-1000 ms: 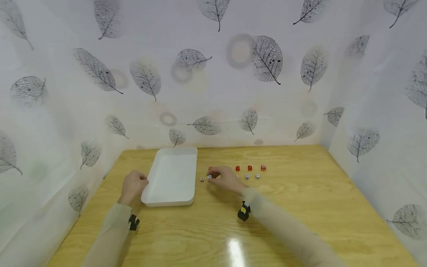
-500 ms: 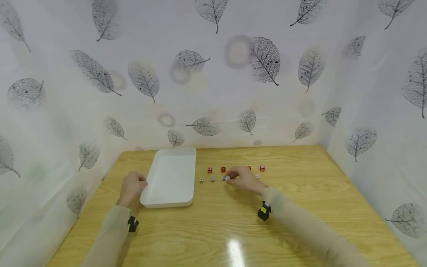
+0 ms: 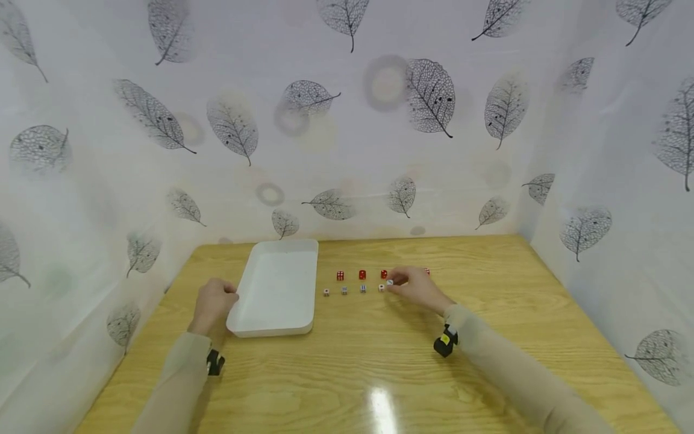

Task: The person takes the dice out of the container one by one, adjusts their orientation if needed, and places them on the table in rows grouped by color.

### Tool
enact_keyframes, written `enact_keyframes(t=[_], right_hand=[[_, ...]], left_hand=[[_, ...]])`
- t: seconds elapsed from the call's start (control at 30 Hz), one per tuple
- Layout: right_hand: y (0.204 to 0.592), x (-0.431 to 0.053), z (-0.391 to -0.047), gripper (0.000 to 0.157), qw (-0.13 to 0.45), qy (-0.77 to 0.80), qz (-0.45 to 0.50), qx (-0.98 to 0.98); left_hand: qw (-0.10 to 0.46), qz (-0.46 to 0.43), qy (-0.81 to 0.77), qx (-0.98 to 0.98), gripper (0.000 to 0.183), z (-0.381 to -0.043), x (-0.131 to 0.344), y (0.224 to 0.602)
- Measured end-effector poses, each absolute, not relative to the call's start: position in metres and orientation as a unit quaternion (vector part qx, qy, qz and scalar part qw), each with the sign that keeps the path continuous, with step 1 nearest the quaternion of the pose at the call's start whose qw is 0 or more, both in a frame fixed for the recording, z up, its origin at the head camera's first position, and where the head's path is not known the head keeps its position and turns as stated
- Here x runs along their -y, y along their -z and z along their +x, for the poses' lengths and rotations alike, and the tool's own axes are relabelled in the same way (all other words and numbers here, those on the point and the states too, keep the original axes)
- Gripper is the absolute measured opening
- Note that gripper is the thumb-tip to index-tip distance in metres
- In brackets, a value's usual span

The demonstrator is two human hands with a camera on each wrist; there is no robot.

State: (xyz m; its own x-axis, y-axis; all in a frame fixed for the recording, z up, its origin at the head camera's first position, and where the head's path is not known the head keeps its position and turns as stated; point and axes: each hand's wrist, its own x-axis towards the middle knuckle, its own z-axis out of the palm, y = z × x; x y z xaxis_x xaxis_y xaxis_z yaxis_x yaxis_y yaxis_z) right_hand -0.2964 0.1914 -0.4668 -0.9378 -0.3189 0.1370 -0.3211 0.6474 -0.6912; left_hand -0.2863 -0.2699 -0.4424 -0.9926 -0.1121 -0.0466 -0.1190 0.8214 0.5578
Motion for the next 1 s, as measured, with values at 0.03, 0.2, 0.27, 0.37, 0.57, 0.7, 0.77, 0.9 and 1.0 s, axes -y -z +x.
enact_keyframes(t=[0.03,0.2,0.27,0.37,0.57,0.7,0.77,0.9,1.0], right_hand=[[0.467,-0.193,-0.296,0.021,0.001,-0.382,0.172,0.908],[0.469,-0.203,-0.295,0.025,-0.005,-0.392,0.157,0.907],[0.469,-0.207,-0.295,0.026,-0.008,-0.395,0.150,0.906],[0.469,-0.212,-0.295,0.027,-0.006,-0.394,0.143,0.908],[0.471,-0.221,-0.296,0.026,-0.005,-0.394,0.137,0.909],[0.470,-0.228,-0.296,0.026,-0.003,-0.399,0.125,0.908],[0.470,-0.231,-0.296,0.027,-0.001,-0.402,0.120,0.908],[0.469,-0.239,-0.297,0.029,-0.012,-0.424,0.102,0.900],[0.470,-0.246,-0.297,0.031,-0.019,-0.440,0.089,0.893]], left_hand=[[0.006,-0.061,-0.293,-0.954,0.027,-0.286,0.270,0.442],[0.012,-0.066,-0.296,-0.953,0.027,-0.283,0.268,0.441],[0.014,-0.067,-0.298,-0.952,0.028,-0.283,0.268,0.441],[0.015,-0.069,-0.299,-0.952,0.028,-0.283,0.267,0.440],[0.013,-0.070,-0.297,-0.952,0.027,-0.284,0.266,0.439],[0.009,-0.068,-0.293,-0.954,0.027,-0.285,0.266,0.439],[0.010,-0.069,-0.294,-0.953,0.027,-0.285,0.266,0.439],[0.008,-0.066,-0.291,-0.954,0.028,-0.286,0.267,0.441],[0.006,-0.064,-0.288,-0.956,0.028,-0.286,0.267,0.442]])
